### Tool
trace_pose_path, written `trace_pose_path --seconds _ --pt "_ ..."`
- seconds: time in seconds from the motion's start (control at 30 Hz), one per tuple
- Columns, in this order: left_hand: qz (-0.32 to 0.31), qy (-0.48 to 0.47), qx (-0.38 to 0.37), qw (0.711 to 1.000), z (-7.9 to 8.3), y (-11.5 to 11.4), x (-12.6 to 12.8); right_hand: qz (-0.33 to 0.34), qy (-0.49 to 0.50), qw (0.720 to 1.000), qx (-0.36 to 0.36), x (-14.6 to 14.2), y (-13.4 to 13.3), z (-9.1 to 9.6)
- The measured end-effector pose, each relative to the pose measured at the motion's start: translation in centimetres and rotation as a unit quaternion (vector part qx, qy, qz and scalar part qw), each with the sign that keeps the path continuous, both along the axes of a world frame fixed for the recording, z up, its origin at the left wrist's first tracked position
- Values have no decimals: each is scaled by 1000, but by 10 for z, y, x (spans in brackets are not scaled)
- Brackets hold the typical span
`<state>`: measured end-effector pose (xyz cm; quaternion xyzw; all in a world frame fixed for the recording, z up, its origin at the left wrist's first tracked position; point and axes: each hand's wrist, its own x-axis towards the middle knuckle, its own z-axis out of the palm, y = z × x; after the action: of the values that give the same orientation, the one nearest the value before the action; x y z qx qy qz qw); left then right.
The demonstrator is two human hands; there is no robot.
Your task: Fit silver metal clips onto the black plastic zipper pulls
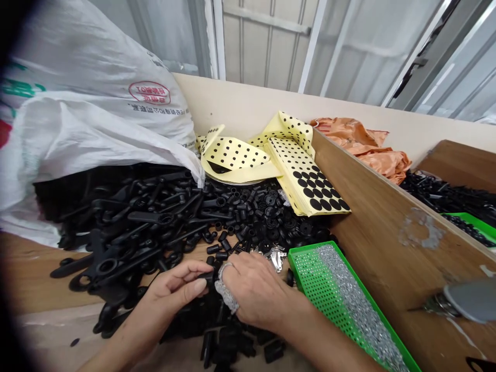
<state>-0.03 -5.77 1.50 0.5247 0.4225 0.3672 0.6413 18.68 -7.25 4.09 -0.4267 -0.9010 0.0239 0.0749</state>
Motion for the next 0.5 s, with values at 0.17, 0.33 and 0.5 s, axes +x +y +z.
trace_pose_path --seconds 0.17,0.33,0.5 --pt "-13 18 12 1000 -9 -4 -5 4 0 1000 -10 -2 -7 -2" --pt "-53 29 19 998 -13 -10 -6 33 -2 999 -24 0 -14 1" --pt "-42 108 105 988 -17 -23 -7 32 32 998 -50 -3 -22 -14"
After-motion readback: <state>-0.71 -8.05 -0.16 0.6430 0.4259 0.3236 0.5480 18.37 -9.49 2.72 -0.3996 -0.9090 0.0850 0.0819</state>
